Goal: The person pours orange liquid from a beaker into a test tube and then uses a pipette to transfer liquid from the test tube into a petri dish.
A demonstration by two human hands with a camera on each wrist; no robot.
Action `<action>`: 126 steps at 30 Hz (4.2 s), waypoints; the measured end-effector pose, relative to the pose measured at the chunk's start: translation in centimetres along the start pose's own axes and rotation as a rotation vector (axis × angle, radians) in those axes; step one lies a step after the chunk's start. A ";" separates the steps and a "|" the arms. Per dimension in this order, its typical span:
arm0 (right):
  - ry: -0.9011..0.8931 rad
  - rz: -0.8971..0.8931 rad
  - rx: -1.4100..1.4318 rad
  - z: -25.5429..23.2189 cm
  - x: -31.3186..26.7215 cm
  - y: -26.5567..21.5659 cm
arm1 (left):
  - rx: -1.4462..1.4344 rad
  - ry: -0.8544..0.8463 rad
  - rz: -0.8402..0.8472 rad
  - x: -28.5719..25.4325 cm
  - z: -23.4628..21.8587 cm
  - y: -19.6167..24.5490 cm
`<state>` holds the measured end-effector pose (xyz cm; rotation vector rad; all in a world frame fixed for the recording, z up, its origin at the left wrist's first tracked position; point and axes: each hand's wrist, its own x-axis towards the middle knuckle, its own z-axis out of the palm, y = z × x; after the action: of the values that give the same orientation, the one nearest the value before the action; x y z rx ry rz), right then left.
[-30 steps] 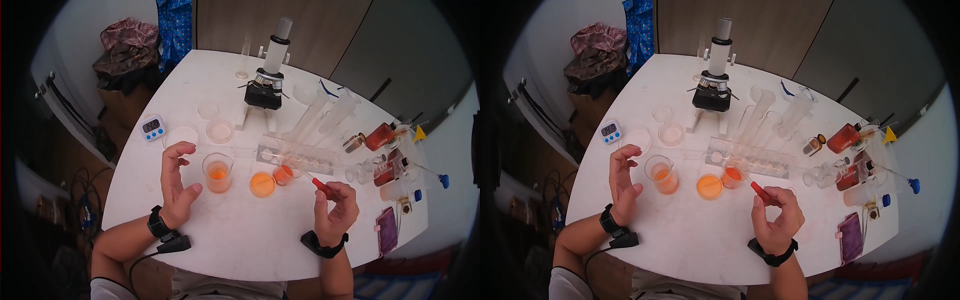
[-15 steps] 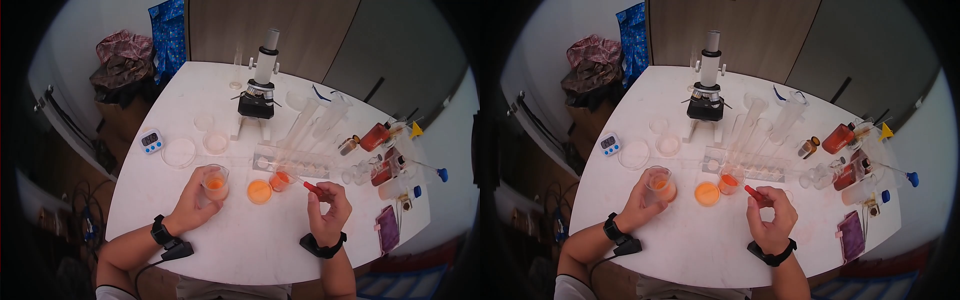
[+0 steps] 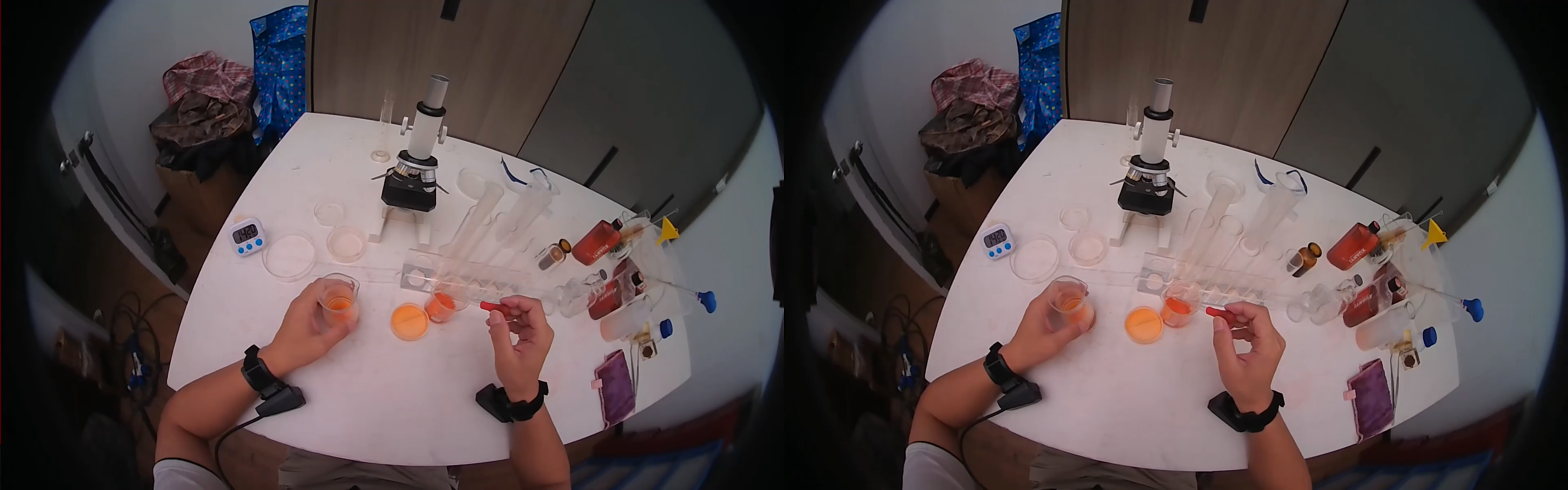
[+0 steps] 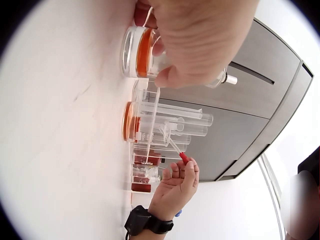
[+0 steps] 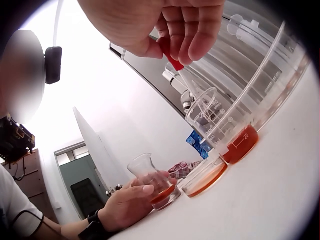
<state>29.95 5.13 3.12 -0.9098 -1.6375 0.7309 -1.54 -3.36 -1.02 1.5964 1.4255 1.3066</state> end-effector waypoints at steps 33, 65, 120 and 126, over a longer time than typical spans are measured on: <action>-0.066 0.147 0.213 -0.3 0.0 0.7 | 0.052 0.024 0.011 0.0 -0.7 -0.3; -0.128 0.093 0.052 -1.0 -0.6 0.2 | 0.109 0.005 -0.001 1.0 0.3 -1.9; -0.084 -0.160 -0.221 -1.1 0.0 0.4 | 0.062 -0.064 -0.047 0.8 -0.6 -0.4; -0.097 -0.122 -0.214 -1.1 0.0 0.4 | 0.101 -0.099 -0.020 0.9 -0.9 -0.3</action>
<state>31.13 5.32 3.04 -0.9269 -1.8663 0.5295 -2.60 -2.62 -0.78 1.6839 1.4624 1.1444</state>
